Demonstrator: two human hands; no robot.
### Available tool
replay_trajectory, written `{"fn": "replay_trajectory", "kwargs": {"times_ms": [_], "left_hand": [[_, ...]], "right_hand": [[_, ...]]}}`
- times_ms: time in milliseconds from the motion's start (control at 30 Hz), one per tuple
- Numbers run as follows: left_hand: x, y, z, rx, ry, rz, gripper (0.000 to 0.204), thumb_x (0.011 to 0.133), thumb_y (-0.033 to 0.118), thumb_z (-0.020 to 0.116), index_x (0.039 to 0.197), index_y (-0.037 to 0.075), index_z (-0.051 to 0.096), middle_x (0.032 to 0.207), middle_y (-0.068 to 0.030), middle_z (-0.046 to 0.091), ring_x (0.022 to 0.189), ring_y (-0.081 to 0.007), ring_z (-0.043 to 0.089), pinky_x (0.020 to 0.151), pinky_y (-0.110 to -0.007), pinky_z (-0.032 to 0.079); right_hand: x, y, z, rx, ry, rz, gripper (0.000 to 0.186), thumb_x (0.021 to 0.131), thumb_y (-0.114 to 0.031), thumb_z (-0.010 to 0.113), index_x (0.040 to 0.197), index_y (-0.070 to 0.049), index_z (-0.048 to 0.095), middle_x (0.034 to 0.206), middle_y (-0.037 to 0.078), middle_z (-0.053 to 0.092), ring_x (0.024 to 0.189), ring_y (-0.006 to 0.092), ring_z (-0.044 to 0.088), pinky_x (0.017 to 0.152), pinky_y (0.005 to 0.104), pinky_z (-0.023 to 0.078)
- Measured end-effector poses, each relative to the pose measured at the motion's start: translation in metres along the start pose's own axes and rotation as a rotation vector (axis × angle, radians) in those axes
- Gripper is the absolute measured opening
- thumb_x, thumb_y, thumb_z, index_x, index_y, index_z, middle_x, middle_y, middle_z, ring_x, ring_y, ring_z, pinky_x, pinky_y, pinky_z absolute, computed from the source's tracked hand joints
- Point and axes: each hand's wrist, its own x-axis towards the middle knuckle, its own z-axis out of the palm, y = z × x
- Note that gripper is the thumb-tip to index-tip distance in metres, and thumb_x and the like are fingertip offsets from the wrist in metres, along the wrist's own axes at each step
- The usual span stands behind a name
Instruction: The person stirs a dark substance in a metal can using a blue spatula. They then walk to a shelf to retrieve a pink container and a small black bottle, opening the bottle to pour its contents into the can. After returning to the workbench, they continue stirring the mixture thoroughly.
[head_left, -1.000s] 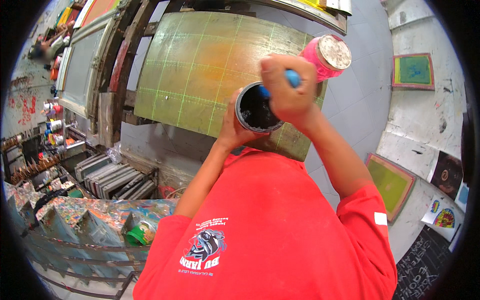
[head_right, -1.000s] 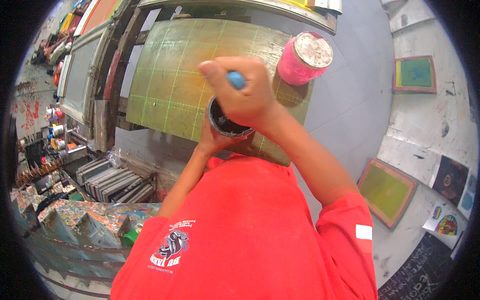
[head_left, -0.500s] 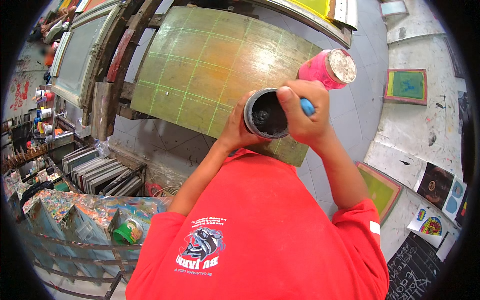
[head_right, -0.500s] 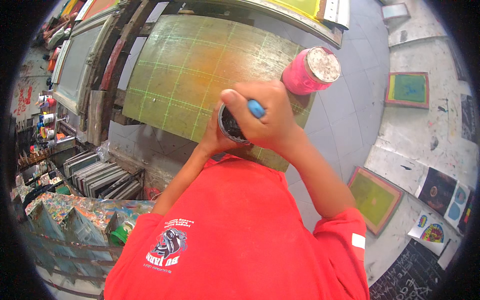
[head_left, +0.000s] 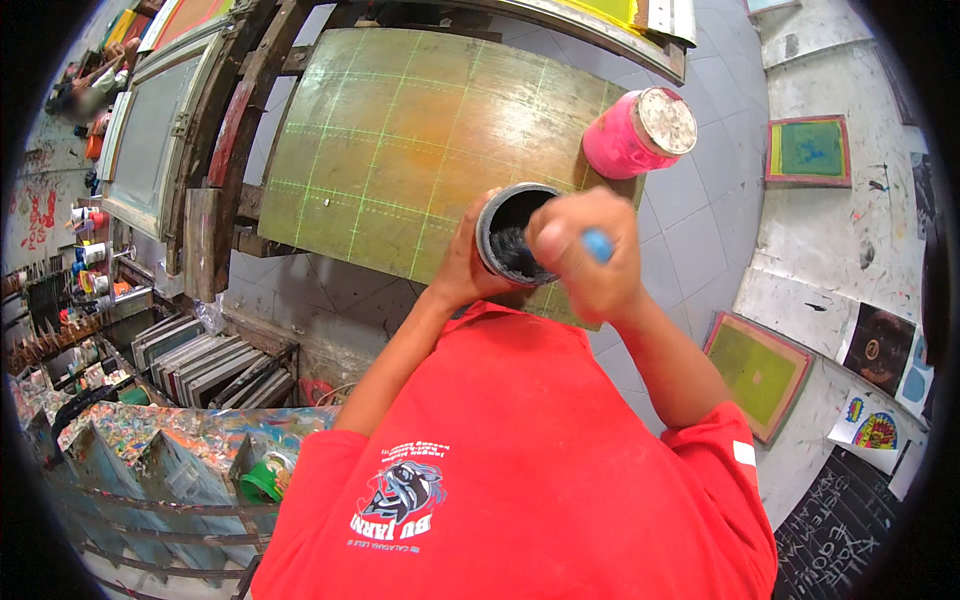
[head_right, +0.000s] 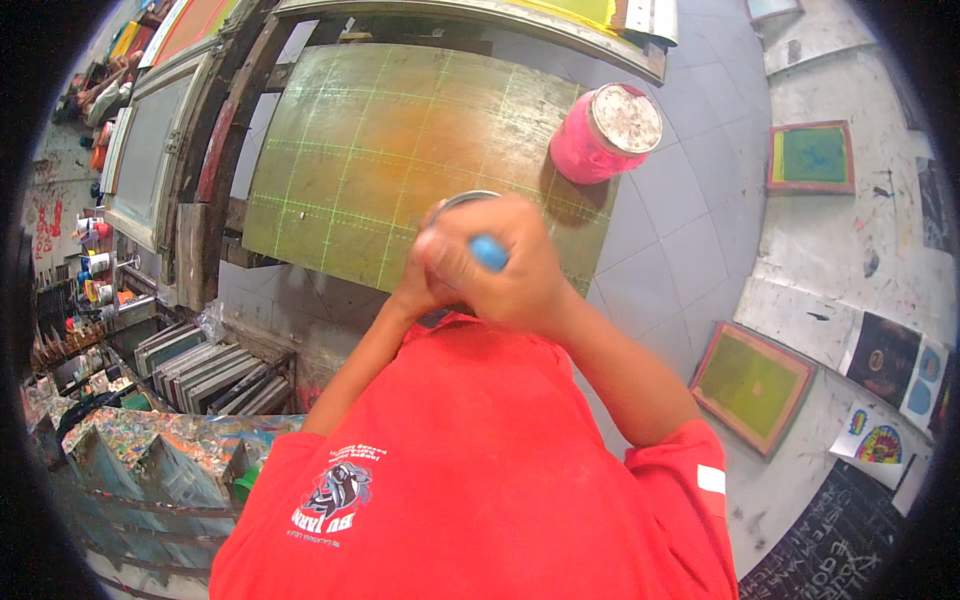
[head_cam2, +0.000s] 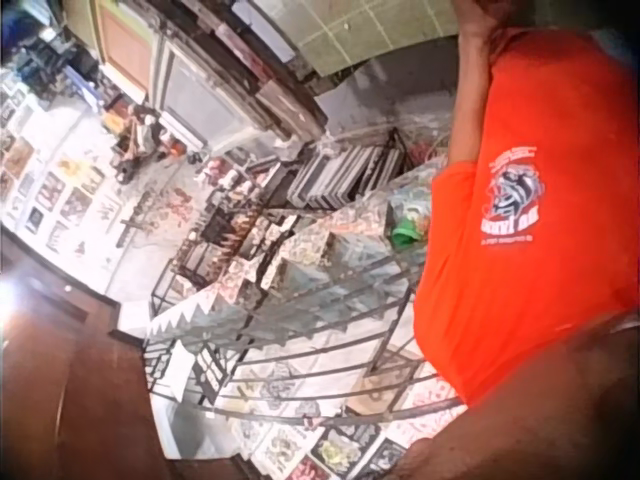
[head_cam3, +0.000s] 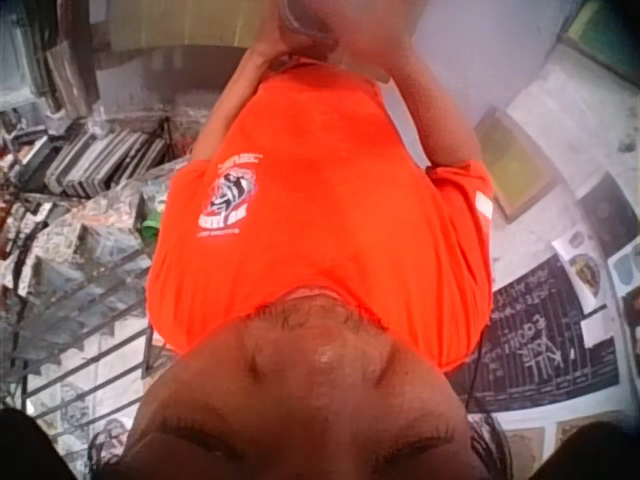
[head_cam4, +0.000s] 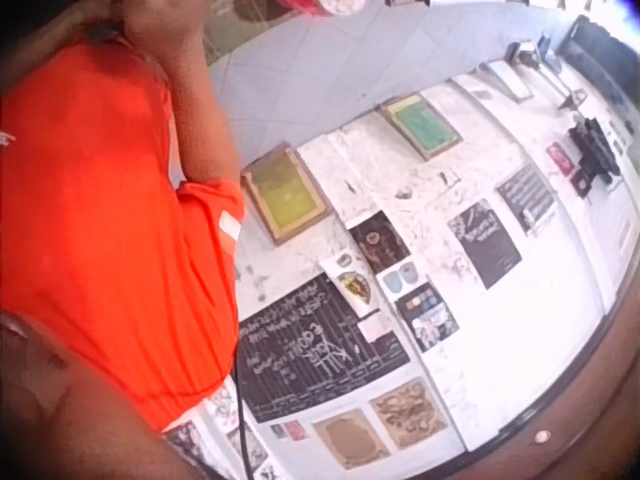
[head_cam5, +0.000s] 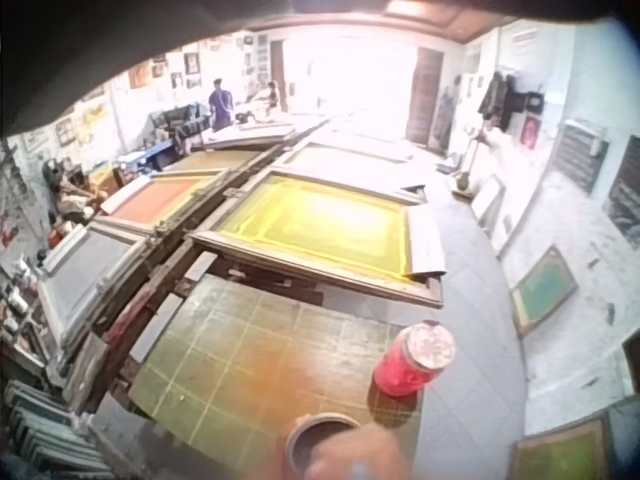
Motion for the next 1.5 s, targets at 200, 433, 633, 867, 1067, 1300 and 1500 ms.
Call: {"fn": "replay_trajectory", "kwargs": {"times_ms": [200,433,633,867,1067,1300,1500], "left_hand": [[-0.004,0.001,-0.006,-0.029,-0.062,-0.192,0.116,0.052,0.027,0.096,0.145,0.007,0.029,0.139,-0.0152,0.047,0.127,-0.0306,0.049,0.107,-0.043,0.04],[-0.006,-0.006,-0.005,0.023,-0.081,-0.158,0.118,0.051,0.029,0.097,0.144,0.007,0.027,0.138,-0.0161,0.048,0.126,-0.0306,0.05,0.106,-0.042,0.041],[-0.015,-0.01,-0.001,-0.188,-0.046,-0.515,0.119,0.051,0.031,0.097,0.145,0.008,0.027,0.137,-0.0149,0.049,0.125,-0.0295,0.05,0.105,-0.042,0.042],[-0.01,0.009,-0.013,0.054,-0.044,-0.233,0.117,0.052,0.032,0.096,0.144,0.007,0.028,0.136,-0.0136,0.05,0.124,-0.0281,0.052,0.104,-0.041,0.042],[-0.011,0.02,-0.01,0.09,-0.017,-0.156,0.121,0.052,0.03,0.097,0.146,0.008,0.024,0.137,-0.0146,0.049,0.127,-0.0297,0.049,0.106,-0.042,0.041],[-0.019,-0.003,-0.009,-0.038,-0.058,-0.255,0.121,0.051,0.029,0.097,0.146,0.008,0.025,0.135,-0.0146,0.05,0.126,-0.0302,0.05,0.105,-0.043,0.042],[-0.01,0.023,-0.012,0.0,-0.006,-0.256,0.117,0.053,0.03,0.096,0.144,0.006,0.027,0.136,-0.0142,0.048,0.124,-0.0288,0.05,0.105,-0.042,0.042]], "right_hand": [[0.017,-0.016,-0.013,-0.276,0.007,0.021,0.036,0.097,-0.022,0.058,0.068,0.0,0.058,0.055,0.009,0.046,0.046,0.0157,0.042,0.046,0.0299,0.037],[0.025,0.01,-0.001,0.127,0.224,0.071,0.039,0.094,-0.024,0.063,0.064,0.0,0.055,0.053,0.008,0.042,0.048,0.0127,0.039,0.045,0.0312,0.035],[0.004,-0.005,0.004,-0.088,-0.073,0.183,0.04,0.093,-0.025,0.062,0.062,-0.002,0.053,0.052,0.007,0.039,0.048,0.0125,0.037,0.046,0.0321,0.034],[0.013,-0.006,-0.006,-0.19,0.116,0.075,0.04,0.095,-0.023,0.061,0.064,0.0,0.053,0.054,0.005,0.04,0.051,0.0086,0.036,0.045,0.0295,0.032],[0.013,0.016,0.01,0.152,0.303,0.023,0.038,0.095,-0.022,0.062,0.064,-0.001,0.053,0.056,0.005,0.041,0.057,0.0066,0.039,0.048,0.0277,0.035],[-0.006,-0.002,0.007,-0.071,0.033,0.121,0.04,0.095,-0.024,0.061,0.065,0.001,0.056,0.053,0.004,0.044,0.051,0.0096,0.041,0.047,0.0294,0.036],[0.02,0.017,0.006,-0.167,0.231,-0.044,0.045,0.096,-0.023,0.059,0.06,-0.001,0.044,0.052,0.004,0.038,0.047,0.0116,0.037,0.044,0.0329,0.032]]}}
